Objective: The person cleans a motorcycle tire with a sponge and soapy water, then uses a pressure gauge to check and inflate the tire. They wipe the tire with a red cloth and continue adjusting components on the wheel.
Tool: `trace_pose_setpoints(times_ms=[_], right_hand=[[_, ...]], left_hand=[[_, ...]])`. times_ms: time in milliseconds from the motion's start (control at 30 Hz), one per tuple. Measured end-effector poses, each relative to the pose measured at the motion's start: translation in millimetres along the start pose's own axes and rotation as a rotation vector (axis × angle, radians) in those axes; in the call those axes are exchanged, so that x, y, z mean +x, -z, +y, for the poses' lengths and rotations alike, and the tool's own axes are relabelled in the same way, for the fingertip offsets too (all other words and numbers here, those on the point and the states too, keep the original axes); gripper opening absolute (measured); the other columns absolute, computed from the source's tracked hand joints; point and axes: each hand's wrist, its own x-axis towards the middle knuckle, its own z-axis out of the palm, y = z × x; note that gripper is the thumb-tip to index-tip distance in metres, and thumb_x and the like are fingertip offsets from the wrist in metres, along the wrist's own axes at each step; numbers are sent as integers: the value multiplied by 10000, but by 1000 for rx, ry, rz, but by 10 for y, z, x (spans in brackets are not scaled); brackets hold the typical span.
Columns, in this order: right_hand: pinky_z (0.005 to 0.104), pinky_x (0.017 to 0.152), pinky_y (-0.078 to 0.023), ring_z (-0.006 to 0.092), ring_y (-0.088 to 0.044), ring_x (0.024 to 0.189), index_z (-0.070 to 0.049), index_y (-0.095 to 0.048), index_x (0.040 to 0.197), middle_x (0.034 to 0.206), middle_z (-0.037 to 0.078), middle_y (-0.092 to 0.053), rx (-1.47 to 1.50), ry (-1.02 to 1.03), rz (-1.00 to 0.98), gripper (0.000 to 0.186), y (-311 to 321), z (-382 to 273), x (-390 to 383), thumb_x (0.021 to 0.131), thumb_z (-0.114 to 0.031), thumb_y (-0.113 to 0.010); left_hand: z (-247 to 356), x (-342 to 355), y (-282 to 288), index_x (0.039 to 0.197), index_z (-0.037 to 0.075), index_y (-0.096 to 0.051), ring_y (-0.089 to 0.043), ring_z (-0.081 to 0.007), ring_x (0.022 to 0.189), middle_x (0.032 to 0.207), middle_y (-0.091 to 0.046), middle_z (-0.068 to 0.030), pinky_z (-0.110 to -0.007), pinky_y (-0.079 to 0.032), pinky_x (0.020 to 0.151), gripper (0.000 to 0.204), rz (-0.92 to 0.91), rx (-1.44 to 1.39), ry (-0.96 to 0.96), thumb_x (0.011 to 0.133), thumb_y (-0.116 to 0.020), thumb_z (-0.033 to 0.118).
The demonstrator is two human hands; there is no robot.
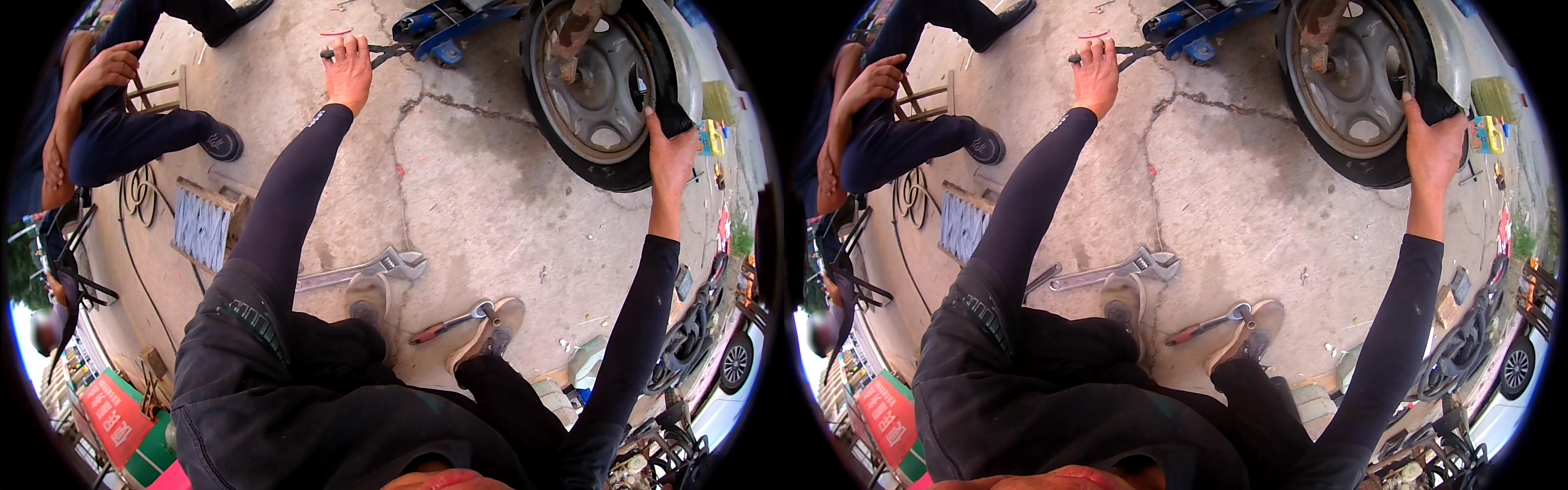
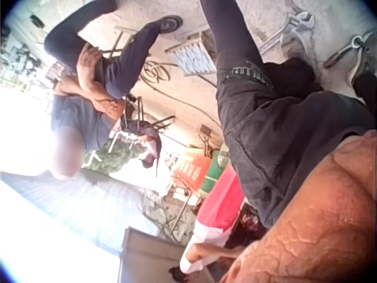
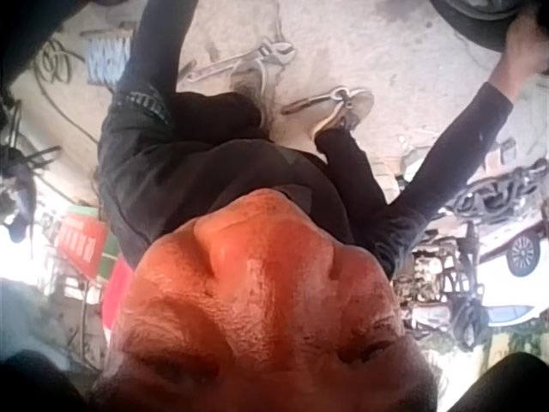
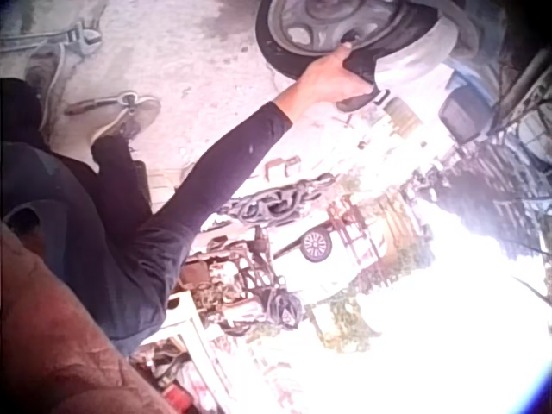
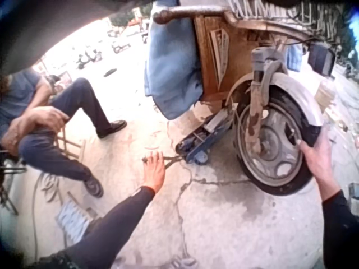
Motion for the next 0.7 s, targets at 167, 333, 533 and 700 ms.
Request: trace_pose_setpoints(times_ms=[167, 333, 533, 700], right_hand=[[436, 923, -462, 414, -608, 1067, 100, -565, 1124, 1099, 284, -634, 18, -49, 4, 740, 92, -171, -38, 742, -499, -772], [450, 927, -458, 441, -595, 1073, 117, -560, 1112, 1098, 311, -622, 32, -18, -3, 757, 39, -72, -6, 733, -503, -772], [437, 927, -459, 421, -602, 1067, 120, -560, 1117, 1096, 302, -625, -19, -21, 4, 736, 85, -153, 10, 749, -482, -772], [439, 937, -451, 432, -589, 1084, 125, -551, 1121, 1106, 312, -614, 61, 6, 11, 746, 79, -130, -45, 745, -480, -774]], left_hand=[[-27, 16, -49, 1137, 59, -541, -519, -261, 1039, 1061, -543, -79, -403, -520, 755, 283, -71, 0, -40, 868, -551, 149], [-102, 118, -60, 1048, 47, -562, -587, -234, 826, 909, -582, -78, -284, -509, 481, 216, -7, 161, -189, 861, -550, 154], [118, 142, 93, 1027, 43, -574, -587, -234, 755, 813, -593, -83, -371, -485, 592, 201, -176, 617, -225, 878, -528, 170], [-95, 211, -14, 1025, 78, -569, -542, -207, 701, 805, -559, -52, -407, -406, 681, 189, -72, 459, -375, 884, -535, 199]])
